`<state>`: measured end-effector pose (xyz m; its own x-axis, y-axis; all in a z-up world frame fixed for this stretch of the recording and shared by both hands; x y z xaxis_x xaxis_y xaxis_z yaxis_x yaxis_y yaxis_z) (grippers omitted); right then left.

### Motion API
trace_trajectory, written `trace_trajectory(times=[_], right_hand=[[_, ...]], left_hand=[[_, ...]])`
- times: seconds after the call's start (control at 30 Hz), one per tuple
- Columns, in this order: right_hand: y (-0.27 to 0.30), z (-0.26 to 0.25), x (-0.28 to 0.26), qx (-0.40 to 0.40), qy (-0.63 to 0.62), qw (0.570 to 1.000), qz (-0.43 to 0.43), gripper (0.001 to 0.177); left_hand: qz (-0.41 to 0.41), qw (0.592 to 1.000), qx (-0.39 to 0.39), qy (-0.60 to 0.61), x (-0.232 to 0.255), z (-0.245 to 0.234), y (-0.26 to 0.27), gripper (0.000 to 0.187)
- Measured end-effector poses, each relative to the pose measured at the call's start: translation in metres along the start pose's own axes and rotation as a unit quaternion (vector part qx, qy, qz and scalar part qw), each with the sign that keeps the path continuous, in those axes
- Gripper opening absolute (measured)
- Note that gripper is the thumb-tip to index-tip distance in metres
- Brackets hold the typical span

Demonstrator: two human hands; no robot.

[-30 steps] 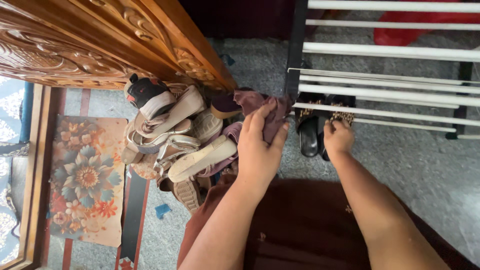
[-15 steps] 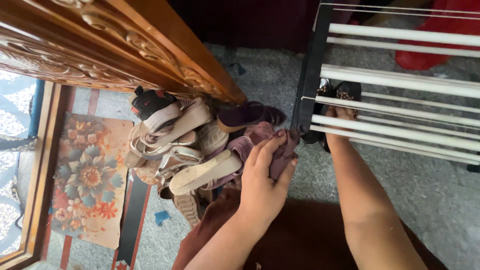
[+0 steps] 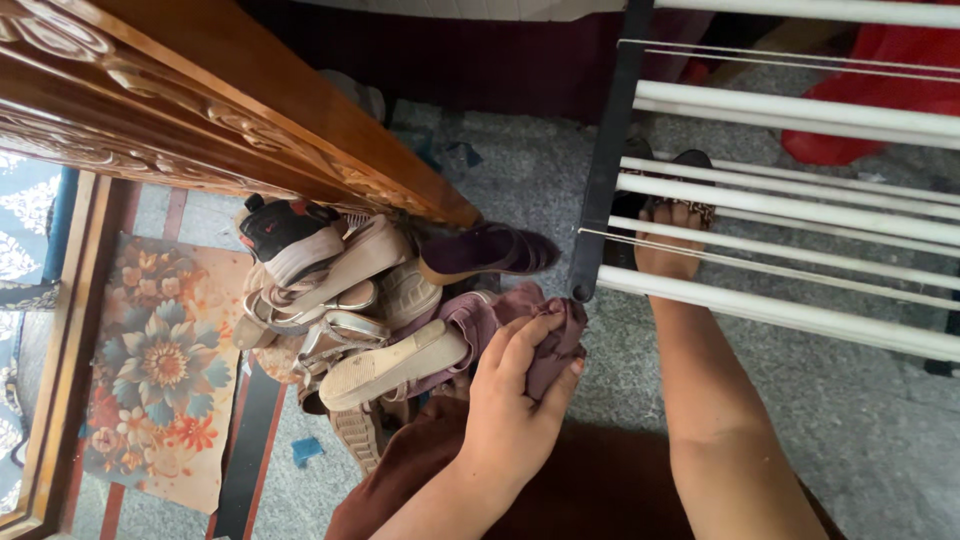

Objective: The person sits on the floor and wipes a pair of beige sandals with a cloth. They clean the straps and the sole of the sandals, then place them on a white shoe rack. The person then picks up another pair of shoes from a pile on the floor.

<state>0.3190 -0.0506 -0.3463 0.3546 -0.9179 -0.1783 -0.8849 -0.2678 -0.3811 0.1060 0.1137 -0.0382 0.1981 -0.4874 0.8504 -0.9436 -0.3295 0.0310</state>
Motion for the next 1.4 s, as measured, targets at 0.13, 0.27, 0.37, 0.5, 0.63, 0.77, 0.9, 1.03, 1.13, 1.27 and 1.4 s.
trace_trajectory(times=[0.13, 0.27, 0.37, 0.5, 0.63, 0.77, 0.9, 1.03, 1.13, 1.27, 1.4], right_hand=[[-0.003, -0.023, -0.01, 0.009, 0.072, 0.997, -0.029, 0.036], [0.001, -0.013, -0.001, -0.06, 0.091, 0.994, 0.005, 0.043], [0.019, 0.0, 0.025, -0.101, -0.076, 0.983, 0.134, 0.043], [0.08, -0.025, 0.034, 0.064, -0.311, 0.929, 0.188, 0.066], [0.097, -0.033, 0.001, -0.01, -0.228, 0.966, 0.122, 0.093], [0.09, -0.033, -0.02, -0.14, -0.137, 0.971, 0.137, 0.095], [0.08, -0.032, -0.028, -0.105, -0.076, 0.988, 0.083, 0.084], [0.083, -0.027, -0.033, -0.094, -0.065, 0.989, 0.097, 0.081], [0.079, -0.026, -0.044, -0.078, -0.047, 0.991, 0.099, 0.077], [0.087, -0.009, -0.047, -0.21, -0.053, 0.96, 0.179, 0.085], [0.1, -0.003, -0.046, -0.317, -0.047, 0.926, 0.199, 0.088]], left_hand=[[0.031, 1.0, 0.001, 0.001, 0.007, 0.004, -0.001, 0.047], [0.04, 0.999, 0.0, 0.004, 0.01, 0.005, -0.003, 0.046], [0.038, 0.999, 0.004, 0.001, 0.011, 0.001, -0.006, 0.046], [0.038, 0.999, 0.018, -0.005, 0.008, -0.005, -0.008, 0.047], [0.039, 0.999, 0.024, 0.002, 0.004, -0.007, -0.005, 0.046], [0.054, 0.998, 0.034, -0.007, 0.004, -0.011, -0.001, 0.047], [0.063, 0.997, 0.039, 0.004, 0.005, -0.012, 0.003, 0.048], [0.07, 0.996, 0.046, -0.008, 0.008, -0.013, 0.001, 0.049], [0.063, 0.997, 0.045, -0.002, 0.007, -0.013, 0.0, 0.049], [0.073, 0.996, 0.05, -0.005, 0.009, -0.015, 0.0, 0.05], [0.079, 0.995, 0.063, -0.015, 0.009, -0.017, 0.0, 0.05]])
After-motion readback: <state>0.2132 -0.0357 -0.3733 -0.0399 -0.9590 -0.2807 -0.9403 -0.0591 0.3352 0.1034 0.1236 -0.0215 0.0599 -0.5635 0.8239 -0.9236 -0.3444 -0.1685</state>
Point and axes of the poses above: each hand's wrist, its own y-axis away from the middle knuckle, its own z-axis out of the palm, x = y × z, the point moved 8 cm from there along -y, towards the middle knuckle, and after that the axes turned 2 degrees about -x, right-handed, at the moved point
